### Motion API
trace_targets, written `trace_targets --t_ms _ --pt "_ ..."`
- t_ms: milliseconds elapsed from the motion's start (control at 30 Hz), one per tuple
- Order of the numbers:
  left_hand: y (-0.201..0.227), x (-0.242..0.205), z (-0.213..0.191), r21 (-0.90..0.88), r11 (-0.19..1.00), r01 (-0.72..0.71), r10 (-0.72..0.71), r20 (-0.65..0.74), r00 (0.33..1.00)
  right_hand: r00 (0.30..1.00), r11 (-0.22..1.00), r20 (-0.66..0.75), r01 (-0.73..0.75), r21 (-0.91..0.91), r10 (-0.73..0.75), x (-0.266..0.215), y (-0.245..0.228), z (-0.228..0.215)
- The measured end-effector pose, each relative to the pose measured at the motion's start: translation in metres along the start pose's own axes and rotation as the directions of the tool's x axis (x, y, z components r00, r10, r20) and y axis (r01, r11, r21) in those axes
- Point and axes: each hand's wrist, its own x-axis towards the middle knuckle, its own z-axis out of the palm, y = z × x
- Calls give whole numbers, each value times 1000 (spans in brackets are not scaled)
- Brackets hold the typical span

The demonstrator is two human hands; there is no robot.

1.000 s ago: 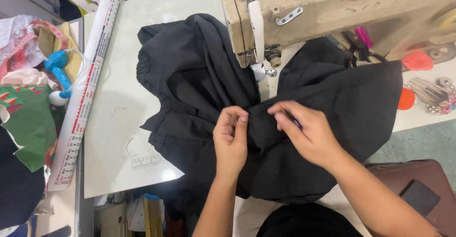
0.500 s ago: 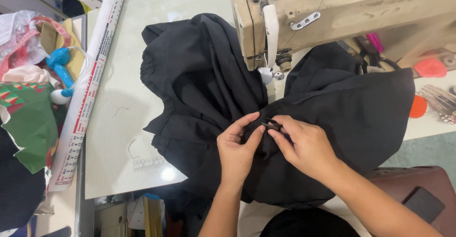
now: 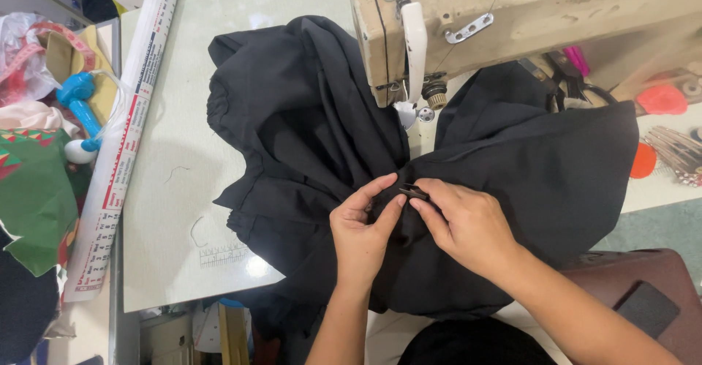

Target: Trimming loose threads from a black garment using thread snips at a sewing workstation.

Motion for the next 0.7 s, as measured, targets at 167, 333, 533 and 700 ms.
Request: trace_targets --t_ms 167,333,533,700 --pt "-1 -1 0 22 1000 0 0 10 1000 991 983 125 75 -167 -54 2 1 -10" --pt "7 -2 4 83 996 -28 28 10 1000 965 948 254 134 -289 -58 13 -11 -31" --pt "5 -3 4 155 986 -55 53 15 998 925 898 375 213 -385 -59 20 -13 -38" --pt "2 -3 1 115 993 -40 38 21 999 931 896 359 218 -386 -72 16 0 -34"
